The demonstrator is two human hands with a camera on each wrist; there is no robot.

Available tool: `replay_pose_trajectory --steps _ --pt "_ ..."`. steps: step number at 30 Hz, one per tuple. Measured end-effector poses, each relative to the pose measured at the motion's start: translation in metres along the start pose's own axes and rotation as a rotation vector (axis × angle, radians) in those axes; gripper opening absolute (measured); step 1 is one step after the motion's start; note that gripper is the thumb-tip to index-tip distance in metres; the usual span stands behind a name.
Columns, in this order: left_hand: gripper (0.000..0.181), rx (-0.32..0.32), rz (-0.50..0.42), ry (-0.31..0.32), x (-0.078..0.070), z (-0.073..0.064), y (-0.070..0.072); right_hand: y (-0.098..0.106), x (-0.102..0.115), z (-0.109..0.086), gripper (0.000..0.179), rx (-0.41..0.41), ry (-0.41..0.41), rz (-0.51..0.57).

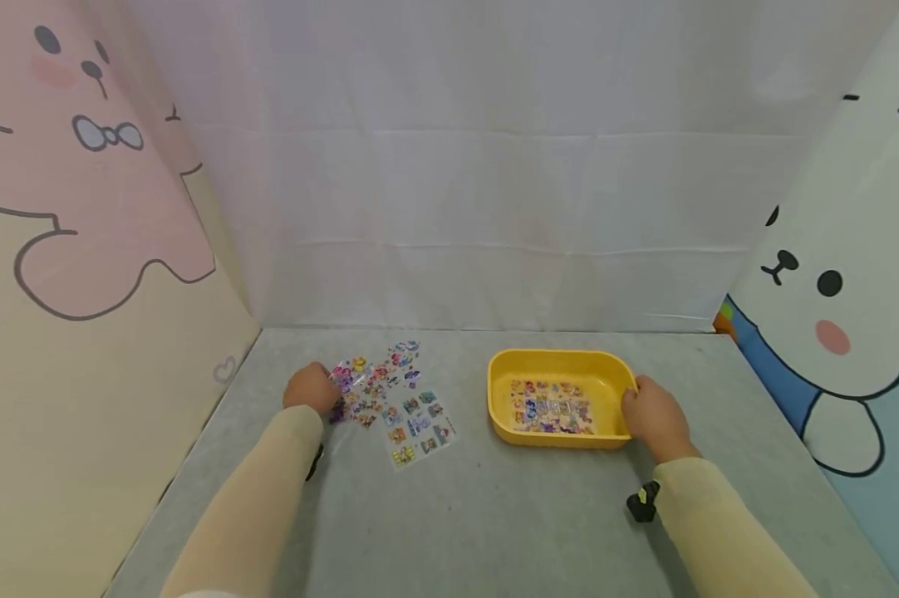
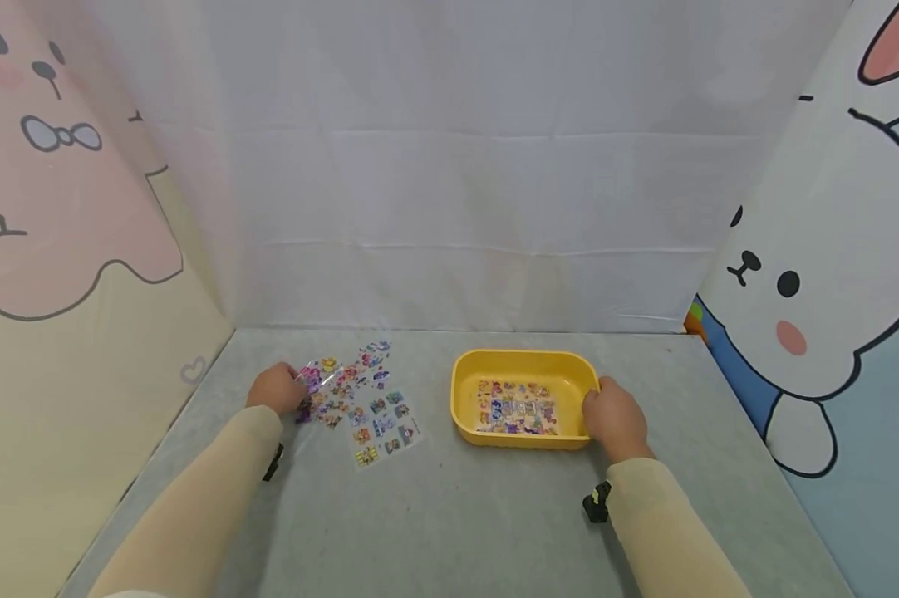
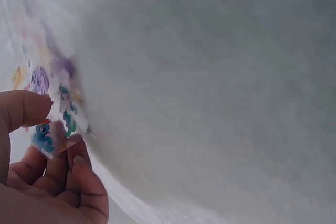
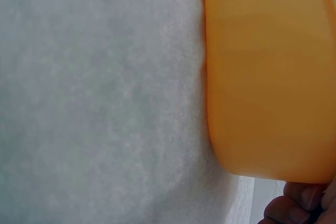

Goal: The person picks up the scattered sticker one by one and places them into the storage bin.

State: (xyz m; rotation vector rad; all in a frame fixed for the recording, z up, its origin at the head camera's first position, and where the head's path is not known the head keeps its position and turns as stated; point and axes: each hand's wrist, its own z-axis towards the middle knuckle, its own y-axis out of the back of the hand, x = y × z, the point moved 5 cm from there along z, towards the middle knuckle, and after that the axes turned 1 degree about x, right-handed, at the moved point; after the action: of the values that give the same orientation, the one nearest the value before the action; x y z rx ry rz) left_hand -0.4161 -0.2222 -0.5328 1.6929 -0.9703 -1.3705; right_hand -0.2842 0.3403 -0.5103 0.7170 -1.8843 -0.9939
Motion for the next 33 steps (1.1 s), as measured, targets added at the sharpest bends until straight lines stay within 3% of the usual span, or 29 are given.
replay_pose_trajectory --steps 4,9,13,16,21,28,33 --pt "0.011 0.023 -0.123 0.030 0.000 -0.007 0.004 -0.002 -0.001 0.001 0.052 -0.003 0.000 0.001" --pt "0.031 0.053 -0.223 0.027 -0.003 -0.008 0.007 -0.001 -0.001 0.001 0.053 0.004 -0.006 0.008" --pt "0.025 0.085 -0.299 0.056 -0.006 -0.011 0.008 0.000 -0.001 0.001 0.053 0.010 -0.012 0.011" --pt "0.015 0.110 -0.356 0.079 -0.006 -0.012 0.007 0.000 0.000 0.000 0.053 0.007 -0.015 0.014" --pt "0.015 0.141 -0.443 0.103 -0.009 -0.017 0.005 -0.001 -0.001 0.000 0.054 0.006 -0.027 0.020" --pt "0.033 0.198 -0.558 0.132 -0.006 -0.013 -0.003 -0.003 -0.003 0.001 0.053 0.008 -0.036 0.023" --pt "0.027 0.224 -0.605 0.167 -0.006 -0.012 -0.008 -0.002 -0.002 0.001 0.053 0.011 -0.020 0.023"
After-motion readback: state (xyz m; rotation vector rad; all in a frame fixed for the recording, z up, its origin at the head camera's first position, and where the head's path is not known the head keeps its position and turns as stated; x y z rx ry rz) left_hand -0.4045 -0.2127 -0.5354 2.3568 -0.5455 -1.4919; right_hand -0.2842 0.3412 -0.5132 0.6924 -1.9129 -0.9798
